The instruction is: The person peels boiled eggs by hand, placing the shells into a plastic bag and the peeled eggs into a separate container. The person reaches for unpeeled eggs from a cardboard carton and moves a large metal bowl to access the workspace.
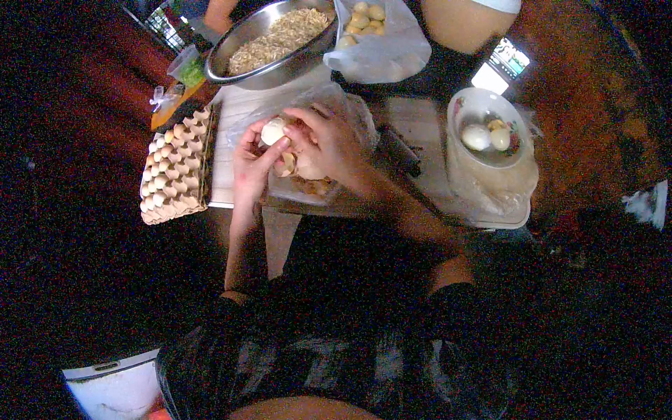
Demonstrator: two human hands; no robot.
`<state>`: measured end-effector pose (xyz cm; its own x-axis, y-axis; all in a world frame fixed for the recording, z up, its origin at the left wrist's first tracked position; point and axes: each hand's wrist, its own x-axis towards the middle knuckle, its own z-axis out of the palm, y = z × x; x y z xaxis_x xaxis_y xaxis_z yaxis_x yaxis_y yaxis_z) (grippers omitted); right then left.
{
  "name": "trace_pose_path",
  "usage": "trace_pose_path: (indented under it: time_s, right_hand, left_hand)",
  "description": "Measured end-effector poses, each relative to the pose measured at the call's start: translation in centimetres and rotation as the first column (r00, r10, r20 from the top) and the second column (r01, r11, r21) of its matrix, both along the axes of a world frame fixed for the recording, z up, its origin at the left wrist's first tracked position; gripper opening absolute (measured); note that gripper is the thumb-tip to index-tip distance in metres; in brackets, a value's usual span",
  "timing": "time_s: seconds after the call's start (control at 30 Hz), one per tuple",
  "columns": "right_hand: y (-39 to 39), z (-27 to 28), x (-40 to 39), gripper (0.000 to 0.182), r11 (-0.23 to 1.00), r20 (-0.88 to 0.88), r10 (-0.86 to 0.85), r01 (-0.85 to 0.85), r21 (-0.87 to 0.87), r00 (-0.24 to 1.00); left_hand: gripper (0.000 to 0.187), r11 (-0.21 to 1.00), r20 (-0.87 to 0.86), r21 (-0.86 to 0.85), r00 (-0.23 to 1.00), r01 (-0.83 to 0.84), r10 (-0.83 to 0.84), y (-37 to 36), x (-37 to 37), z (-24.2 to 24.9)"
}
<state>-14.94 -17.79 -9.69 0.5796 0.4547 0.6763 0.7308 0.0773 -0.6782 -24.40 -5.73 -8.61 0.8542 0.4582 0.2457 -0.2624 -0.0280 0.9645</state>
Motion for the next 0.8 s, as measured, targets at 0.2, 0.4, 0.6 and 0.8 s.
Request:
trace_pose_path:
  time_s: [0.2, 0.4, 0.6, 0.8]
  right_hand:
    - [0.4, -0.8, 0.1, 0.021, 0.999, 0.140, -0.047, 0.048, -0.005, 0.989]
    - [0.5, -1.5, -0.3, 0.021, 0.983, 0.267, -0.145, 0.169, -0.070, 0.953]
    - [0.5, -1.6, -0.4, 0.021, 0.978, 0.295, -0.173, 0.199, -0.062, 0.940]
    - [0.5, -1.5, -0.6, 0.018, 0.967, 0.221, -0.199, 0.228, -0.112, 0.955]
  left_hand:
    - [0.037, 0.999, -0.028, -0.012, 0.999, 0.031, -0.032, -0.2, 0.2, -0.3]
    - [0.034, 0.999, -0.093, -0.026, 0.995, 0.018, -0.020, -0.3, 0.2, -0.1]
    - [0.033, 0.999, -0.121, -0.032, 0.993, -0.002, -0.002, -0.6, 0.3, 0.1]
    - [0.034, 0.999, -0.081, -0.002, 0.996, -0.042, 0.042, -0.7, 0.3, -0.2]
